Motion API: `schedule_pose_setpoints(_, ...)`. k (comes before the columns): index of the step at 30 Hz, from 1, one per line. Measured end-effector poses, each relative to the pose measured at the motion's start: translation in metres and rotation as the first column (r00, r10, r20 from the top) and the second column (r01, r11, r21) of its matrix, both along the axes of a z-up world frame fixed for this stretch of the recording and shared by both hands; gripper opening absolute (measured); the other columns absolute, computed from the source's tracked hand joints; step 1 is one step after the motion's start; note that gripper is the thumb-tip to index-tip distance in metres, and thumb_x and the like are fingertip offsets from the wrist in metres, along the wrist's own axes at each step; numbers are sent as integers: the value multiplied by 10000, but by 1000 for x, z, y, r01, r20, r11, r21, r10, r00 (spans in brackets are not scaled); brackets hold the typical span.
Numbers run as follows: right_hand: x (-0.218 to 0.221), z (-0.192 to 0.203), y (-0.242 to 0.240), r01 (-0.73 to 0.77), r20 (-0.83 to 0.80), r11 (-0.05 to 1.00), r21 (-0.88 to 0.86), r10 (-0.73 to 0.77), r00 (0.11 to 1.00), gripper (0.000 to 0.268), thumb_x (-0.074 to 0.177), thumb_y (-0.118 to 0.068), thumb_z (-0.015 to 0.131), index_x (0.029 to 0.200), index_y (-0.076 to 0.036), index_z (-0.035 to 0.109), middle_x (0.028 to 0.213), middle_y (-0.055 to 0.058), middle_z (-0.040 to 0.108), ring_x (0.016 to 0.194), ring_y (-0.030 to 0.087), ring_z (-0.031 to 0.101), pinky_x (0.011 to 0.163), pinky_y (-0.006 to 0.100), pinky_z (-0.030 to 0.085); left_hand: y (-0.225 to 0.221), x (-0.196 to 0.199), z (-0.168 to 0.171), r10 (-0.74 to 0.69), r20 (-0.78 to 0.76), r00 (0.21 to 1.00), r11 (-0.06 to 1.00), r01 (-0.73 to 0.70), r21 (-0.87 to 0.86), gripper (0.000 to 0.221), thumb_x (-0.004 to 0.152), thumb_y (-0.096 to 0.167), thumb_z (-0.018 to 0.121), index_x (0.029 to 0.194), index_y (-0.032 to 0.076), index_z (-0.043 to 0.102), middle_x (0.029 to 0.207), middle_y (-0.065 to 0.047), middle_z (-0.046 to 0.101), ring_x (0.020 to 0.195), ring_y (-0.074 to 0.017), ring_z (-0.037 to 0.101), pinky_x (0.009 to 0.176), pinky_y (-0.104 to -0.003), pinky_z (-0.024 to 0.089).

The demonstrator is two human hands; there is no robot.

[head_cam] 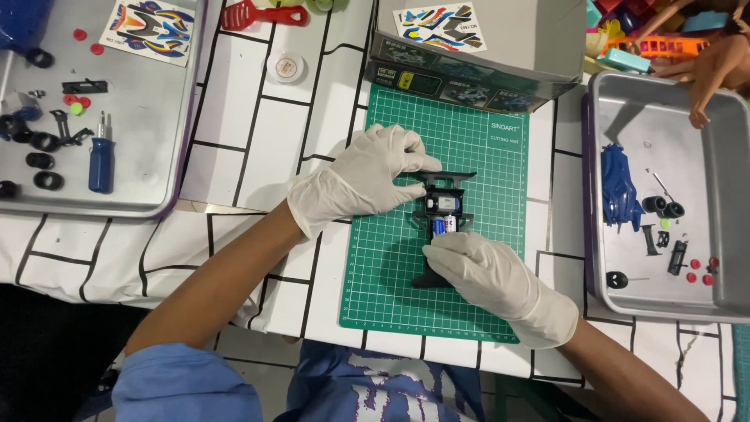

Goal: Assembling a miniature toy car by installing batteries and mechanical components into the chassis.

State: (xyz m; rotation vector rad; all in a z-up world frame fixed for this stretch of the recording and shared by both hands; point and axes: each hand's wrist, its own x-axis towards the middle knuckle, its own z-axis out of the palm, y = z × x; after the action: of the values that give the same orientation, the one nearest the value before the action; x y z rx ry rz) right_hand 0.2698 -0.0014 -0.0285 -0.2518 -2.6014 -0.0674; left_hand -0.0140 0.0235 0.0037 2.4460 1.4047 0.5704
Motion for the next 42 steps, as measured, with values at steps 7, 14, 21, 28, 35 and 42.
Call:
schedule_pose_setpoints(7,-14,11,3,-62,-152,954,-294,18,988,253,884,-122,767,1108,-37,688,1005,38,660,926,159,674,864,325,585,2,-1,-5,-6,-12,1000,1000,6,-14,309,971,491,589,1204,299,657,1043,70,457,1050,-172,513,988,-378,396)
schedule_pose_setpoints(14,-17,42,9,-241,-308,855,-460,102,946,320,930,-197,700,1219,-60,699,1116,100,737,969,275,716,843,408,573,-5,1,-1,-2,-35,999,998,4,70,294,976,474,614,1011,182,603,1068,32,457,1036,-202,505,954,-419,412)
schedule_pose_setpoints(21,4,45,19,-178,-381,797,-577,-70,922,278,892,-59,699,1167,-31,717,1079,132,779,893,260,747,759,374,584,0,4,-17,14,-18,1000,997,-13,77,257,980,438,624,1004,182,611,1052,43,472,1039,-190,526,947,-411,416)
schedule_pose_setpoints(28,-5,60,-1,19,24,904,-427,-10,1000,728,684,-441,923,1268,-127,624,1055,67,652,987,277,662,829,428,573,1,-2,-26,78,-46,996,991,-73,108,168,996,423,575,1026,267,632,1004,90,479,1026,-139,533,955,-387,395)
schedule_pose_setpoints(35,6,61,22,170,114,907,-385,-136,984,703,694,-406,929,1254,-150,590,1091,44,551,1076,268,627,896,413,560,-31,-15,28,303,-256,918,940,-332,-76,200,945,407,572,949,267,715,867,52,570,890,-143,610,886,-374,438)
schedule_pose_setpoints(42,11,70,35,261,148,872,-413,-219,964,783,735,-202,883,1424,-139,517,1225,128,544,1176,357,614,976,482,551,-76,2,58,323,-514,794,933,-357,35,493,1043,469,374,781,197,691,670,11,566,654,-183,589,786,-399,424)
